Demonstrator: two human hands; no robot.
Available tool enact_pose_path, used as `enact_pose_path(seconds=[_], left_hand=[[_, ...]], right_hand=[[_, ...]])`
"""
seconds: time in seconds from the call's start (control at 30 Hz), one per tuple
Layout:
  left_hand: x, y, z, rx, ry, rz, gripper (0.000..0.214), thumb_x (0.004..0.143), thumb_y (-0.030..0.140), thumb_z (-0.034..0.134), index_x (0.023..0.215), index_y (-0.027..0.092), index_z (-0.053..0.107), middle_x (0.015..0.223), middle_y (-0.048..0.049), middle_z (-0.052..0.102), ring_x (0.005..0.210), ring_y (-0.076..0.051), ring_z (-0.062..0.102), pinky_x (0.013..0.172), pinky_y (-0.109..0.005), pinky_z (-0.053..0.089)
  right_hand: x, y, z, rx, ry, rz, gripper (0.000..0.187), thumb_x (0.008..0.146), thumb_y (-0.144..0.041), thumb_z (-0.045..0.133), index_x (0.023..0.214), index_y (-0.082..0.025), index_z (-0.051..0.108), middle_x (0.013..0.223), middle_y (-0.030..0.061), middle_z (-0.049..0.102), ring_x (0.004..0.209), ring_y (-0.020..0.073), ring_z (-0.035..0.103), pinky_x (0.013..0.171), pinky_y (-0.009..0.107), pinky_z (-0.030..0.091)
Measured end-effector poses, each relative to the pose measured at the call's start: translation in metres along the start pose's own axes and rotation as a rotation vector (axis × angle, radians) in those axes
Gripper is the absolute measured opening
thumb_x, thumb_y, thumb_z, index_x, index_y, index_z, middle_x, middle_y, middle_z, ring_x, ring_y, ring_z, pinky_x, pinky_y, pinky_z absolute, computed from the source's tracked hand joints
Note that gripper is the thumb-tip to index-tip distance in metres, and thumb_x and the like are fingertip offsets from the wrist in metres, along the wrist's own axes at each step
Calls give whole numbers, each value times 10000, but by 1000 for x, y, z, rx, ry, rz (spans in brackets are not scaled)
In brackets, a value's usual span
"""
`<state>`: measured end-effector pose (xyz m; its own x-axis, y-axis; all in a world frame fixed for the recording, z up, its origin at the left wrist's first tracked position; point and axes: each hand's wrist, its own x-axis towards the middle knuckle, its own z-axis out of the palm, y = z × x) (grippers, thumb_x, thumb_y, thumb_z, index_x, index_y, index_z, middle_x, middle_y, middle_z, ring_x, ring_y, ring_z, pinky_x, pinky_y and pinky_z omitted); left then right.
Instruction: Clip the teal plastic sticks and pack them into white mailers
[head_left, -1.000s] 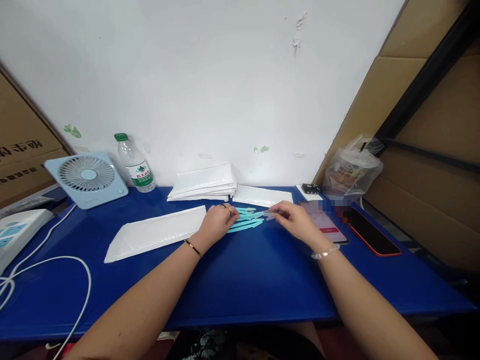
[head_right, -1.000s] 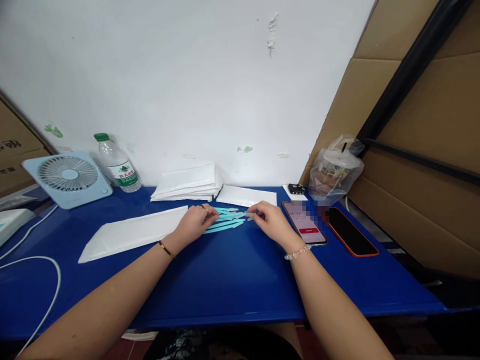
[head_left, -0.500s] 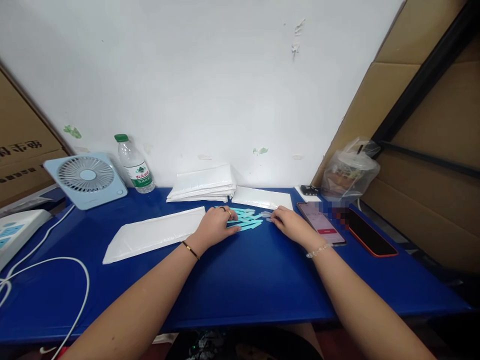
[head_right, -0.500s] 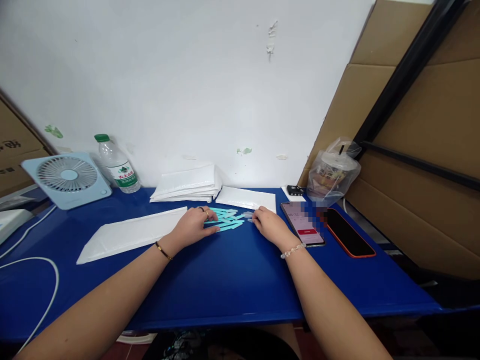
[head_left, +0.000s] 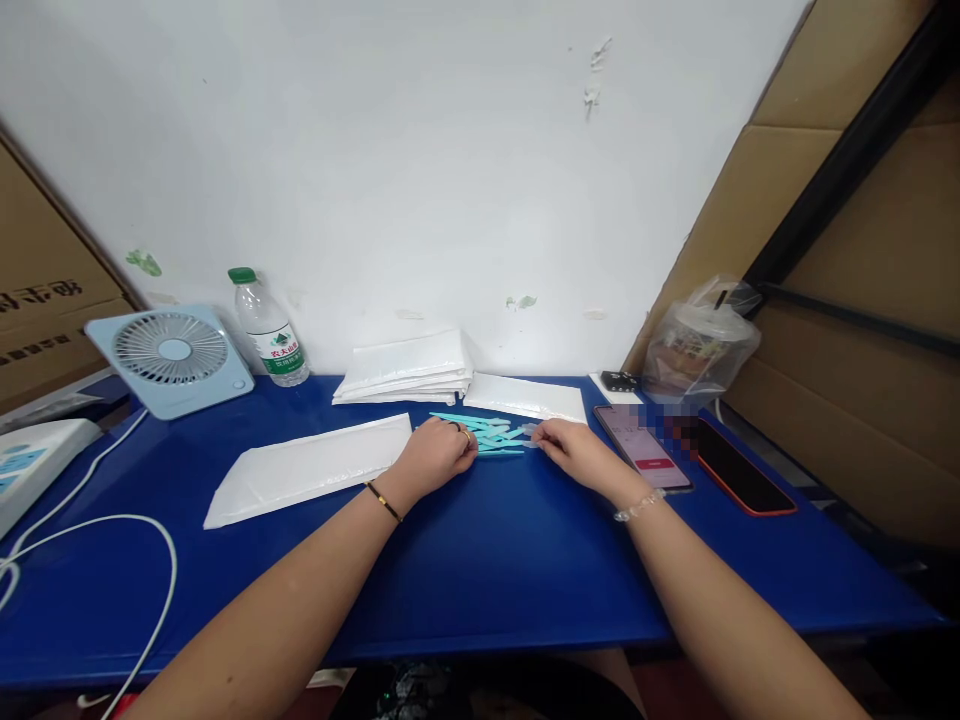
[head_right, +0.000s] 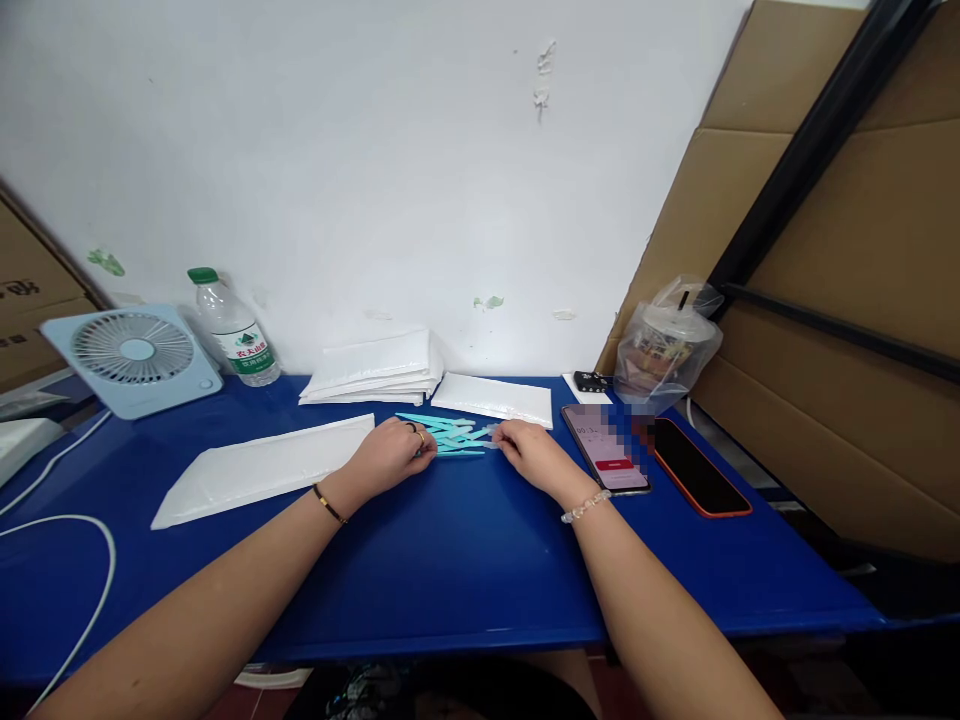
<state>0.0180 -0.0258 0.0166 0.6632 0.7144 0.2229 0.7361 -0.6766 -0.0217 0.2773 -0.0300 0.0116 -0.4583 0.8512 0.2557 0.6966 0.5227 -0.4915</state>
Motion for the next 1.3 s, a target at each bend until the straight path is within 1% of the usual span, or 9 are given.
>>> enact_pose_path(seconds=[0.33,0.57,0.77,0.9,0.97,1.03,1.1,1.17,1.3], left_hand=[[0,1,0,-1,23,8,217,859,222,441,705,170,584,684,-28,626,660,-151,572,651,-279,339],[0,0,0,-11,27,-19,201,845,199,446,694,173,576,664,-20,615,637,-147,560,651,-279,340],[-1,4,2,-129,28,-6,204,860,219,452,731,174,603,698,-25,635,681,-145,581,673,-261,363],[-3,6,4,-211,-37,25,217,876,262,458,773,187,633,732,-18,657,712,-143,592,688,-255,379],[-3,5,4,-218,-44,-7,205,872,321,490,820,200,647,768,-16,665,743,-153,598,692,-261,389],[-3,3,4,-177,-13,-68,198,850,365,539,900,210,650,846,-26,671,814,-173,603,716,-270,402],[-3,0,3,-116,6,-124,221,828,374,577,970,218,645,921,-39,666,890,-193,598,737,-276,412],[-3,-3,3,-77,-16,-152,228,827,367,583,992,223,645,951,-45,660,918,-200,595,727,-271,420],[-3,-6,2,-42,-64,-153,180,846,321,550,952,217,651,926,-43,665,855,-195,608,668,-265,421]], right_hand=[[1,-8,1,30,-40,-37,160,866,-158,446,841,-195,599,847,38,649,765,163,584,693,276,433],[0,-6,-3,20,4,-14,153,869,-183,451,853,-190,603,877,52,651,796,173,583,711,285,433],[-1,-18,2,114,-77,-16,150,861,-183,461,864,-195,610,821,28,647,693,142,576,625,251,425],[-2,-14,3,166,-176,14,151,860,-209,474,892,-204,621,746,9,636,625,133,570,579,239,426],[0,-6,3,114,-98,21,144,861,-221,485,882,-204,626,792,21,637,676,145,580,616,253,439],[3,4,4,24,36,27,144,858,-219,495,907,-201,630,889,47,623,757,161,585,685,274,451],[7,13,6,-52,98,30,159,847,-209,514,957,-198,629,954,67,593,806,171,581,737,288,453],[10,19,9,-97,74,32,159,834,-193,529,957,-195,629,956,68,572,804,169,578,747,285,453],[11,18,9,-173,24,50,116,823,-146,503,801,-176,613,845,49,563,733,153,562,708,266,441]])
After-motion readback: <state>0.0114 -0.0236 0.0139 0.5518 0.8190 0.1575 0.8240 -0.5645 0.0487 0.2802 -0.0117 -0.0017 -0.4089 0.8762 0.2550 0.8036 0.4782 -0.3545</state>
